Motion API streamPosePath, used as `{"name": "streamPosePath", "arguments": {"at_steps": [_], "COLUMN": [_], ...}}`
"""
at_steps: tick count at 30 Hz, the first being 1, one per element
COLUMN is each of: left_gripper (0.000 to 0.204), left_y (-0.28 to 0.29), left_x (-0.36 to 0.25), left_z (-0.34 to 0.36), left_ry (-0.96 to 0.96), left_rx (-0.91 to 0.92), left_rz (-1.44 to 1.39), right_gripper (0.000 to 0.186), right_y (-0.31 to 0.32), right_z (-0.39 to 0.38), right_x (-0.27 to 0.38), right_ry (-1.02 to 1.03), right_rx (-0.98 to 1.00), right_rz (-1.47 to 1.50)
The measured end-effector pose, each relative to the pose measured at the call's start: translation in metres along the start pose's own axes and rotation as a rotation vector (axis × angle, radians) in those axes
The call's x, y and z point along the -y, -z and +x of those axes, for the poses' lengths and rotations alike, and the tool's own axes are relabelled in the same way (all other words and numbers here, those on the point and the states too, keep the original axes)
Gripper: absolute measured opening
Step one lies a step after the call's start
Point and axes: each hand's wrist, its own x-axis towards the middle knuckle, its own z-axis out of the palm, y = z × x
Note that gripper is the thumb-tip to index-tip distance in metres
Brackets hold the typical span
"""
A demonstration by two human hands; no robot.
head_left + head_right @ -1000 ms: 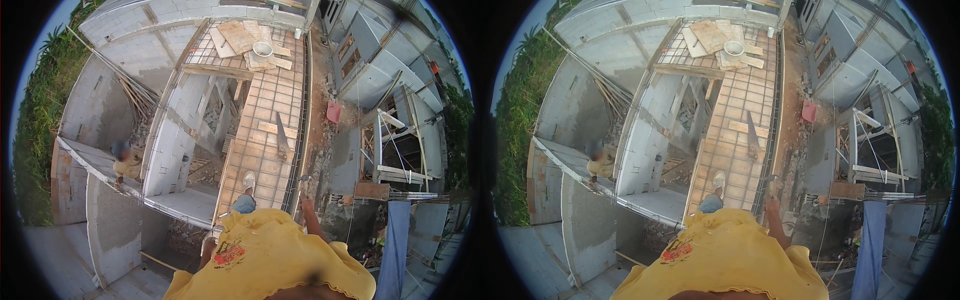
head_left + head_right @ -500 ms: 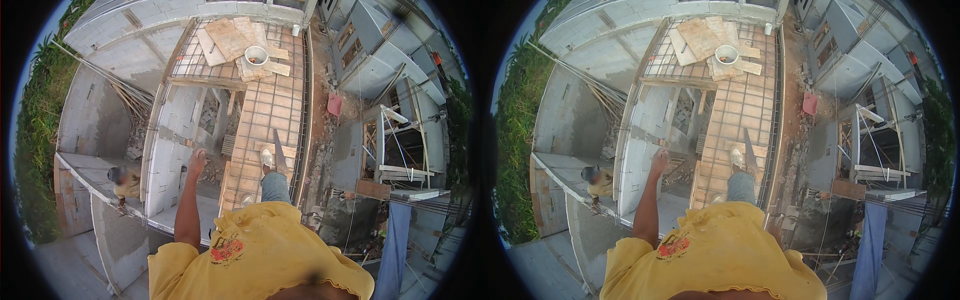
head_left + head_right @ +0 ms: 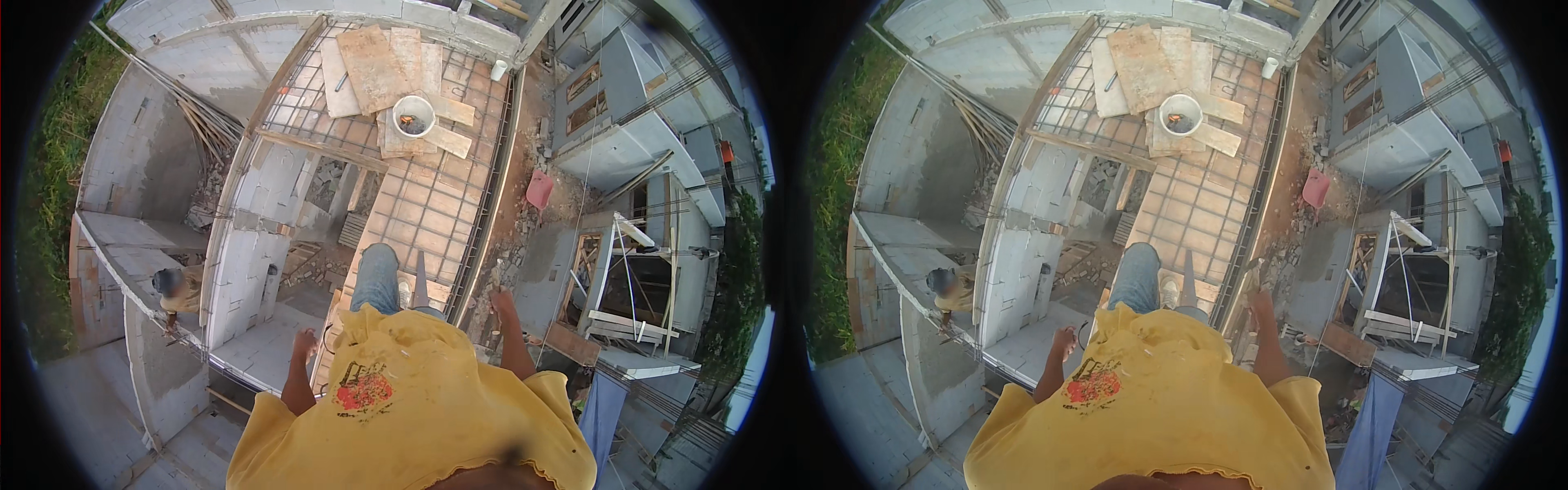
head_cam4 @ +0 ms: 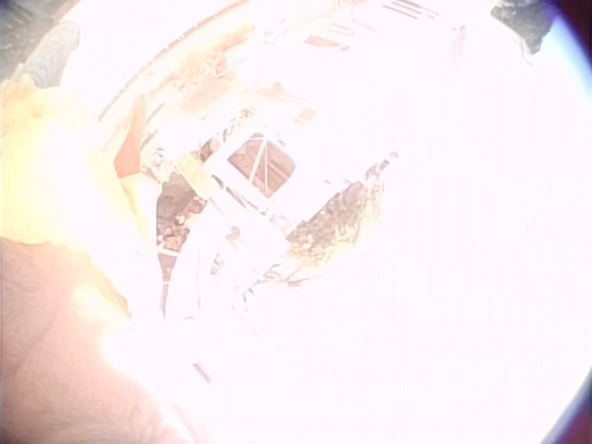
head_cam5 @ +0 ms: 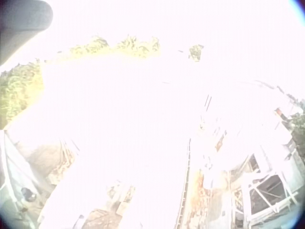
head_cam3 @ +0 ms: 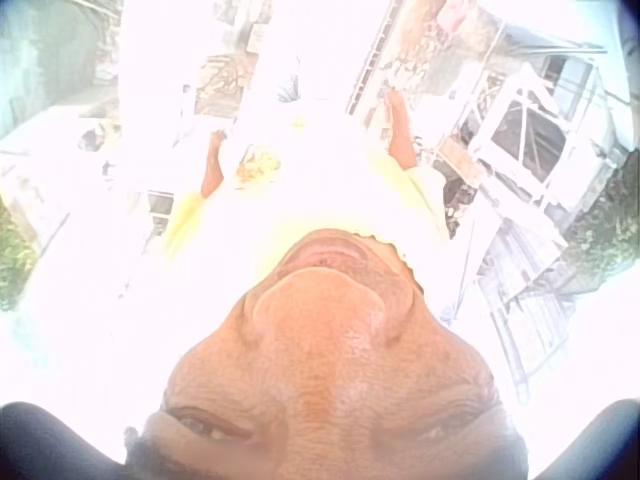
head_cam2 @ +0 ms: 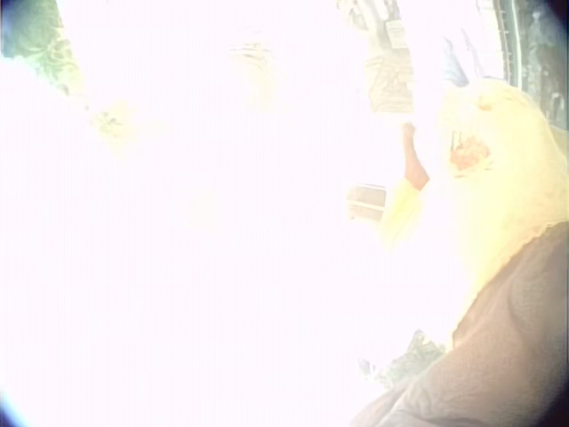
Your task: Measure and saw a piece of plywood while standing on a rebar support structure at a construction site.
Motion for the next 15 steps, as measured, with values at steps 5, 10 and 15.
{"name": "streamPosePath", "arguments": {"at_steps": [5, 10, 15], "left_gripper": [0.026, 0.029, 0.028], "left_y": [-0.019, -0.08, -0.147], "left_x": [-0.075, -0.22, -0.425], "left_z": [0.013, 0.076, 0.073], "left_ry": [0.101, 0.057, -0.248], "left_rx": [-0.061, -0.033, 0.088], "left_rz": [0.123, 0.141, -0.057], "right_gripper": [0.033, 0.045, 0.064], "right_y": [0.009, -0.002, 0.028], "right_z": [0.091, 0.164, 0.221], "right_x": [0.138, 0.21, 0.249], "right_ry": [0.084, 0.141, -0.017], "right_rx": [0.146, 0.098, 0.191], "right_rz": [-0.152, -0.09, -0.224]}}
